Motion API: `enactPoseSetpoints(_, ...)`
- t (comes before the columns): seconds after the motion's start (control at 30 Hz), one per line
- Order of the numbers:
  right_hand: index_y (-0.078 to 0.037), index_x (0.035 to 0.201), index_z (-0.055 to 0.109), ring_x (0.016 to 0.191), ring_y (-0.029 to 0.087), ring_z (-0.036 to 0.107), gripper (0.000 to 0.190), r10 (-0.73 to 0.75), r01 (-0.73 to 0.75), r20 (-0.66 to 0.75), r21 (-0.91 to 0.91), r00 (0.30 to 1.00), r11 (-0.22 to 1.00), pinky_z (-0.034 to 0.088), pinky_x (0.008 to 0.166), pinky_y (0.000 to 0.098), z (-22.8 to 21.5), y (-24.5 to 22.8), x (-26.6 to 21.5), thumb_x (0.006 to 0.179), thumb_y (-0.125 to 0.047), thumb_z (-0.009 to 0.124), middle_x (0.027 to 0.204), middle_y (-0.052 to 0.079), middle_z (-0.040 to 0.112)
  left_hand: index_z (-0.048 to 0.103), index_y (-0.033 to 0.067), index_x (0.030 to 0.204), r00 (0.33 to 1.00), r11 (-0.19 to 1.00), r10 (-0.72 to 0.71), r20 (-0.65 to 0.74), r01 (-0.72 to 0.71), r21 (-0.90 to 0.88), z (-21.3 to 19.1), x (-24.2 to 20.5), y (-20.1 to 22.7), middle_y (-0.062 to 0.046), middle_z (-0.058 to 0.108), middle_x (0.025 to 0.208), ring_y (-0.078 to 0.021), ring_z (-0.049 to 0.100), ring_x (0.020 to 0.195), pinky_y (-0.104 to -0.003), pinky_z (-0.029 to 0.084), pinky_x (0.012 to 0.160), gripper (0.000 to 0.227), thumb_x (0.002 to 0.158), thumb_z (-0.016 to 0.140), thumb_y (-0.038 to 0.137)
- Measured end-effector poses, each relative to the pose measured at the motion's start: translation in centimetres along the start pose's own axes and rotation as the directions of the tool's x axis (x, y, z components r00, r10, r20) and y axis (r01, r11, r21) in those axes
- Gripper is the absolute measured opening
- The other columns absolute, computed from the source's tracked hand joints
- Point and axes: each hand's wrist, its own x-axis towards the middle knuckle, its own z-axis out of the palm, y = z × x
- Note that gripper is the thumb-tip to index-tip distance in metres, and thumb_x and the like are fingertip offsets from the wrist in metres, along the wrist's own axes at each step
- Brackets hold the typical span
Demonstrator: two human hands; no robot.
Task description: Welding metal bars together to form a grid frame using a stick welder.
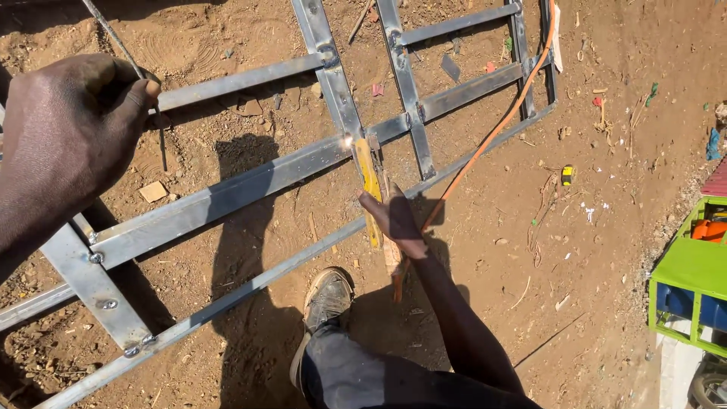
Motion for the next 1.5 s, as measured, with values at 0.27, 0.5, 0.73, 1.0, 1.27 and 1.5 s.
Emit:
enactPoseSetpoints(0.27, 0.025, 0.148, 0.022, 0.11, 0.022, 0.075, 0.123, 0.153, -0.16, -0.061, -0.129, 0.986, 0.979, 0.039, 0.115, 0.0338, 0.1, 2.3, 1.1, 0.08, -0.07, 0.062, 0.088, 0.02, 0.08, 0.074, 0.0048, 0.106, 0.996, 0.985, -0.091, -0.01, 0.088, -0.149, -1.5, -0.4, 0.3, -0.008, 0.066, 0.082, -0.0201, 0.061, 0.074, -0.038, 0.044, 0.067, 0.026, 0.129, 0.068, 0.017)
enactPoseSetpoints(0.5, -0.008, 0.109, 0.014, 0.039, 0.014, 0.046, 0.078, 0.091, -0.095, -0.047, -0.091, 0.995, 0.991, 0.046, 0.1, 0.041, -0.2, 1.1, 0.5, 0.086, -0.069, 0.057, 0.042, -0.005, 0.034, 0.065, 0.0005, 0.096, 0.996, 0.983, -0.082, -0.029, 0.076, -0.167, -1.8, -0.4, -0.7, -0.01, 0.053, 0.077, -0.0208, 0.051, 0.074, -0.041, 0.039, 0.07, 0.039, 0.132, 0.067, 0.015)
enactPoseSetpoints(0.73, 0.008, 0.162, 0.003, 0.039, 0.009, 0.041, 0.128, 0.228, -0.226, 0.015, -0.073, 0.974, 0.971, 0.047, 0.044, 0.0283, -0.2, 0.2, 0.1, 0.08, -0.078, 0.051, 0.048, -0.008, 0.032, 0.063, -0.0027, 0.092, 0.998, 0.965, -0.027, -0.052, 0.012, -0.263, -0.5, -0.2, -2.4, -0.009, 0.048, 0.073, -0.0177, 0.046, 0.073, -0.038, 0.035, 0.068, 0.04, 0.132, 0.067, 0.004)
enactPoseSetpoints(1.0, 0.004, 0.163, 0.005, 0.093, 0.024, 0.043, 0.125, 0.274, -0.273, 0.009, -0.056, 0.962, 0.96, 0.044, 0.084, 0.0418, -0.2, -1.4, -0.4, 0.078, -0.074, 0.055, 0.102, 0.01, 0.038, 0.064, 0.0003, 0.095, 0.996, 0.963, -0.083, -0.02, 0.075, -0.257, -1.1, -0.4, -1.3, -0.006, 0.047, 0.074, -0.015, 0.044, 0.071, -0.036, 0.032, 0.064, 0.038, 0.133, 0.066, 0.008)
enactPoseSetpoints(1.27, 0.005, 0.162, 0.013, 0.072, 0.02, 0.069, 0.116, 0.28, -0.281, -0.021, -0.097, 0.96, 0.955, 0.061, 0.086, 0.043, -0.2, -2.0, -0.5, 0.083, -0.068, 0.057, 0.062, 0.002, 0.052, 0.067, 0.0048, 0.099, 0.996, 0.98, -0.066, -0.051, 0.055, -0.19, -1.1, -0.8, -1.3, -0.005, 0.053, 0.078, -0.0166, 0.05, 0.078, -0.037, 0.036, 0.069, 0.035, 0.133, 0.067, 0.012)
enactPoseSetpoints(1.5, 0.002, 0.162, 0.012, 0.114, 0.033, 0.053, 0.118, 0.329, -0.332, -0.046, -0.104, 0.943, 0.937, 0.047, 0.103, 0.0515, -0.3, -3.6, -1.3, 0.079, -0.07, 0.057, 0.115, 0.016, 0.043, 0.069, 0.0016, 0.099, 0.996, 0.976, -0.077, -0.049, 0.065, -0.206, -1.2, -0.9, -1.4, -0.008, 0.056, 0.08, -0.0178, 0.052, 0.076, -0.038, 0.038, 0.068, 0.037, 0.134, 0.07, 0.012)
